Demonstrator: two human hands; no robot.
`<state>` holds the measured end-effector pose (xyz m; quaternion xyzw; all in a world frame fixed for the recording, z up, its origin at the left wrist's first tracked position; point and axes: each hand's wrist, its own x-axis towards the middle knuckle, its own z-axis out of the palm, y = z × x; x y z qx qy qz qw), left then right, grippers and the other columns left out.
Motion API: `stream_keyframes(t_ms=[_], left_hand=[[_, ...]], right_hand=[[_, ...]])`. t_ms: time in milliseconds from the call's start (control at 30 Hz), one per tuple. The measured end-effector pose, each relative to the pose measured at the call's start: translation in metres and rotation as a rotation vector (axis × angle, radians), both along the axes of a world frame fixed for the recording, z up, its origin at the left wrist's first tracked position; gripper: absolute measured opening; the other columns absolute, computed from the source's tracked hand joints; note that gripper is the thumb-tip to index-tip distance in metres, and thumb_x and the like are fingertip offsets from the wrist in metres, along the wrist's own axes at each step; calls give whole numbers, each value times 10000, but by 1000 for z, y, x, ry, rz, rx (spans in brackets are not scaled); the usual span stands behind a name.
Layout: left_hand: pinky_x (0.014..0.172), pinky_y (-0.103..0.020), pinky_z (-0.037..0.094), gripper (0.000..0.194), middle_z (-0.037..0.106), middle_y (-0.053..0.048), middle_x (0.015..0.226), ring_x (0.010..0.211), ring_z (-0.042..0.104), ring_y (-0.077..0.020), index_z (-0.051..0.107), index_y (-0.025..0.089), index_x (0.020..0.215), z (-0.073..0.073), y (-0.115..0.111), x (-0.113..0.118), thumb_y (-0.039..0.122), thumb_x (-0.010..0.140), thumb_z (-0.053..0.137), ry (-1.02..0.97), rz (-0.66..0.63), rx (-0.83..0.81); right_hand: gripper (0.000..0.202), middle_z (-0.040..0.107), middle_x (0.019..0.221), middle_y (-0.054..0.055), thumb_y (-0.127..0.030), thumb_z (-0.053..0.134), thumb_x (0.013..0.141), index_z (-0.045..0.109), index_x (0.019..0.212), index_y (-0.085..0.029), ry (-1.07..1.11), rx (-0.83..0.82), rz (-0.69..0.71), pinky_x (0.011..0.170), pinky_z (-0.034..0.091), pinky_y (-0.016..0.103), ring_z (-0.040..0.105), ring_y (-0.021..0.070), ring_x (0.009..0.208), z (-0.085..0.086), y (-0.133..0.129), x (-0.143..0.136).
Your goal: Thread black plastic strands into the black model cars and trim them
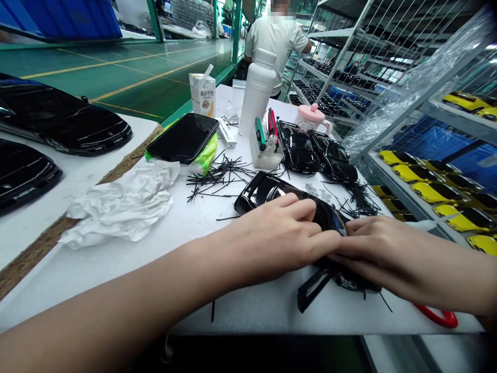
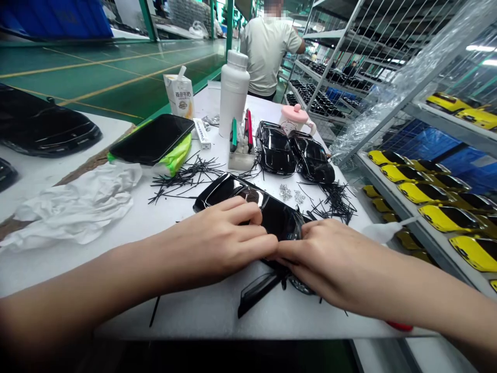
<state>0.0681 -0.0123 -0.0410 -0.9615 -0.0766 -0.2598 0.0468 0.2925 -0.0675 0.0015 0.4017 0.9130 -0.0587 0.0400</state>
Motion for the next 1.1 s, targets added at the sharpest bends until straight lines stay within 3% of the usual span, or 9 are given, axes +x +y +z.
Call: stream_keyframes(t_ms=[100,233,400,500,767,1100], left_hand=[[713,-331,396,231,663,8,706,742,538,-182,571,185,820,-1,1,0,78,1004,482,-38,-5,69],[704,-320,401,290,664,-5,710,726,560,-172,590,177,843,1,1,1,85,1034,392,-71,-7,79],[699,-319,399,304,641,-3,670,699,549,-173,581,173,804,3,1,2,67,1016,391,-102,6,32],[678,-307,397,240,641,-7,692,703,536,-169,539,183,750,3,0,1,64,951,483,-116,40,-109],[639,-243,386,183,629,-7,758,737,527,-149,488,196,739,5,-2,-1,87,863,566,-132,106,-443],[643,-263,372,227,618,0,722,727,516,-154,440,207,712,5,-1,1,88,887,522,-125,77,-444]], right_hand=[[367,740,761,10,-270,377,1040,744,1028,-288,103,-128,-16,550,513,282,693,173,625,6,-1,5],[316,777,844,-1,-304,438,1045,743,967,-304,232,-158,-57,596,533,272,712,173,692,8,-2,13],[230,628,591,-56,-267,518,1020,743,1007,-315,388,-255,-197,487,445,224,563,118,501,-1,-3,14],[148,621,656,-51,-325,625,975,738,1067,-299,462,-185,-237,519,448,225,574,113,556,-10,-5,9],[110,579,721,-41,-200,679,932,693,1023,-260,637,40,-189,574,473,221,589,111,628,-33,-11,-3],[187,672,799,10,-78,623,939,659,1040,-232,582,192,-55,605,515,250,643,135,699,-33,-11,-8]])
